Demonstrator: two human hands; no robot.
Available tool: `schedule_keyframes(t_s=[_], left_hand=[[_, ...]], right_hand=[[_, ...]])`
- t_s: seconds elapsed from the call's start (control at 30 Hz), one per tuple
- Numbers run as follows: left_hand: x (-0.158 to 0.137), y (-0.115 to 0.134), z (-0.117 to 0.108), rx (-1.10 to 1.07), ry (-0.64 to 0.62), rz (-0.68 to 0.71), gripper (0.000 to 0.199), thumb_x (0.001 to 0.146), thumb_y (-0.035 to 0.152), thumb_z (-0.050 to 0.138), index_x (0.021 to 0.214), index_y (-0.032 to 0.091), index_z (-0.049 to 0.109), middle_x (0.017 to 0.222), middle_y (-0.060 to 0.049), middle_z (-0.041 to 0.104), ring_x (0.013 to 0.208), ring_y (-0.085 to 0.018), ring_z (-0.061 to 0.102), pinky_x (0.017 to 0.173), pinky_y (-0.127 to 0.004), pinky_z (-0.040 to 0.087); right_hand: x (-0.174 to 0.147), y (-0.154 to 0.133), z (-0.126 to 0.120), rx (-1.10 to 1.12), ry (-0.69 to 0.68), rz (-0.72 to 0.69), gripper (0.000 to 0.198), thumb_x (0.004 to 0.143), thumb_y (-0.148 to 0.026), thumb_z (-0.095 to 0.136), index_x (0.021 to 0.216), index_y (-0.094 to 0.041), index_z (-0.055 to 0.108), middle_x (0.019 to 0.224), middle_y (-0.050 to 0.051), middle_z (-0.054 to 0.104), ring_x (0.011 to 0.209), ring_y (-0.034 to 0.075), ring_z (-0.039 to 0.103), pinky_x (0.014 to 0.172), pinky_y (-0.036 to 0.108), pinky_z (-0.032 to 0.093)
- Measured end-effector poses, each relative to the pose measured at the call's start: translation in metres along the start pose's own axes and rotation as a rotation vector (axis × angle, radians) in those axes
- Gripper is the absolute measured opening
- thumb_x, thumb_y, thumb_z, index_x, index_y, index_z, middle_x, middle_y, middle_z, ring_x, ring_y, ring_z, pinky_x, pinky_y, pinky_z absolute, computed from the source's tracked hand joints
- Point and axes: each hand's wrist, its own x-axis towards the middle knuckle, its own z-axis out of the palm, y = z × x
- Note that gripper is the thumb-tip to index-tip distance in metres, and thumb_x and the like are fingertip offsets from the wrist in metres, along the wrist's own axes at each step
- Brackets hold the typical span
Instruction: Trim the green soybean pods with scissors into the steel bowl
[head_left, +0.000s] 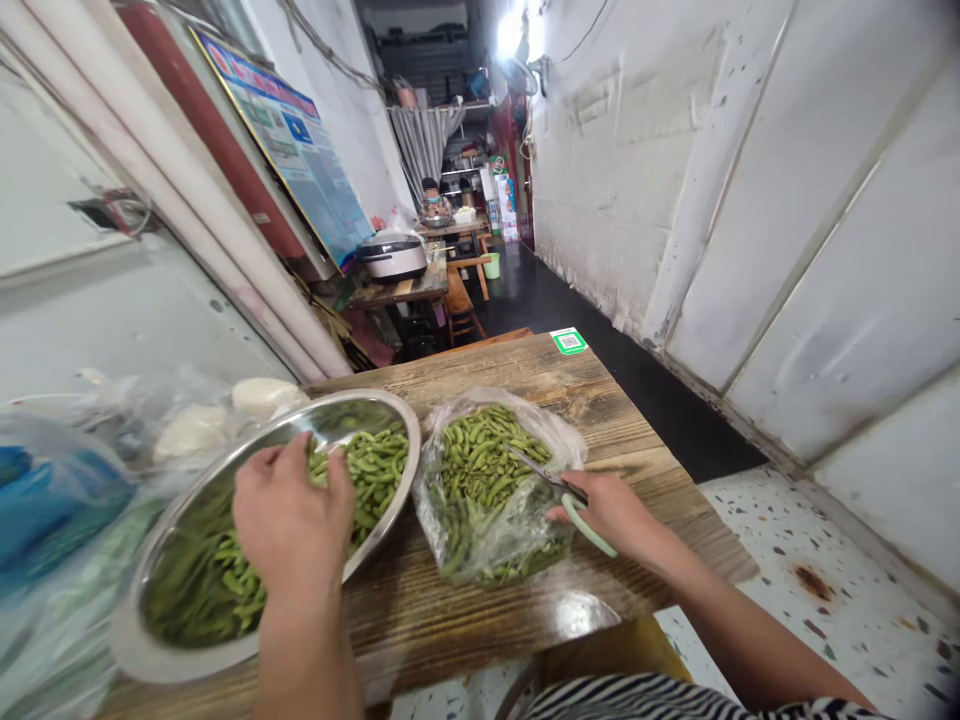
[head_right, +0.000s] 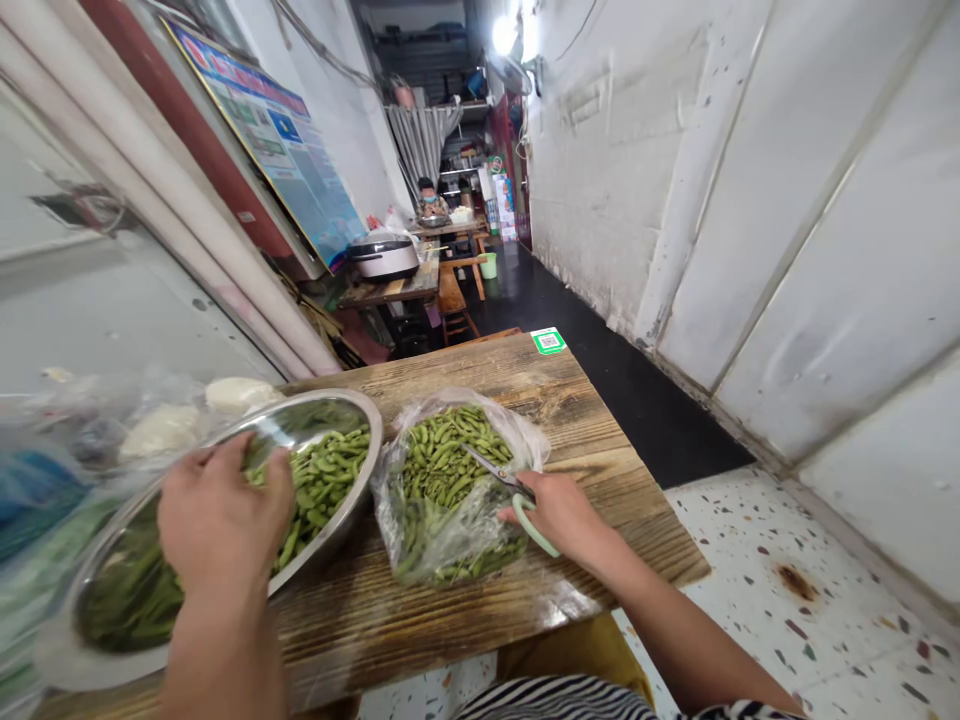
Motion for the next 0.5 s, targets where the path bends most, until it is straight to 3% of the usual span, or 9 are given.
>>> schedule_keyframes(t_s=[0.1, 0.13, 0.23, 0.33, 0.5], left_hand=[[-0.009, 0.012, 0.010, 0.065, -0.105, 0.151, 0.041, 0.079, 0.037, 0.055, 0.111, 0.013, 0.061, 0.129, -0.023, 0.047, 0.115, -0.040, 0.043, 0.088, -0.054, 0.030], [-0.018, 0.021, 0.016, 0.015, -0.160, 0.237, 0.034, 0.081, 0.034, 0.052, 0.108, 0.016, 0.063, 0.126, -0.020, 0.050, 0.114, -0.037, 0.045, 0.089, -0.052, 0.028], [-0.050, 0.049, 0.038, -0.198, -0.540, 0.521, 0.021, 0.084, 0.024, 0.049, 0.093, 0.024, 0.068, 0.095, -0.007, 0.067, 0.094, -0.025, 0.056, 0.090, -0.046, 0.026], [-0.072, 0.064, 0.058, -0.190, -0.750, 0.531, 0.019, 0.080, 0.019, 0.051, 0.086, 0.022, 0.069, 0.084, -0.007, 0.067, 0.088, -0.025, 0.056, 0.084, -0.043, 0.028], [-0.075, 0.061, 0.067, -0.374, -0.768, 0.433, 0.015, 0.076, 0.018, 0.055, 0.085, 0.021, 0.067, 0.090, -0.007, 0.067, 0.091, -0.024, 0.056, 0.084, -0.039, 0.031]], right_hand=[[0.000, -0.001, 0.000, -0.005, -0.013, 0.004, 0.039, 0.076, -0.051, 0.058, 0.095, -0.018, 0.068, 0.080, 0.009, 0.071, 0.078, 0.024, 0.066, 0.061, 0.024, 0.037], [0.000, -0.002, 0.000, -0.007, -0.021, 0.001, 0.038, 0.076, -0.051, 0.058, 0.093, -0.019, 0.068, 0.078, 0.008, 0.071, 0.076, 0.024, 0.066, 0.060, 0.024, 0.036], [0.000, -0.003, -0.001, -0.008, -0.019, 0.017, 0.038, 0.076, -0.052, 0.057, 0.092, -0.019, 0.068, 0.076, 0.007, 0.071, 0.075, 0.023, 0.066, 0.058, 0.023, 0.035], [-0.001, -0.003, -0.003, 0.010, -0.014, 0.025, 0.039, 0.076, -0.050, 0.059, 0.098, -0.019, 0.067, 0.083, 0.008, 0.071, 0.078, 0.023, 0.066, 0.061, 0.023, 0.037], [-0.004, -0.002, -0.005, 0.013, -0.033, 0.035, 0.038, 0.076, -0.051, 0.059, 0.094, -0.019, 0.068, 0.081, 0.008, 0.071, 0.077, 0.023, 0.065, 0.062, 0.023, 0.037]])
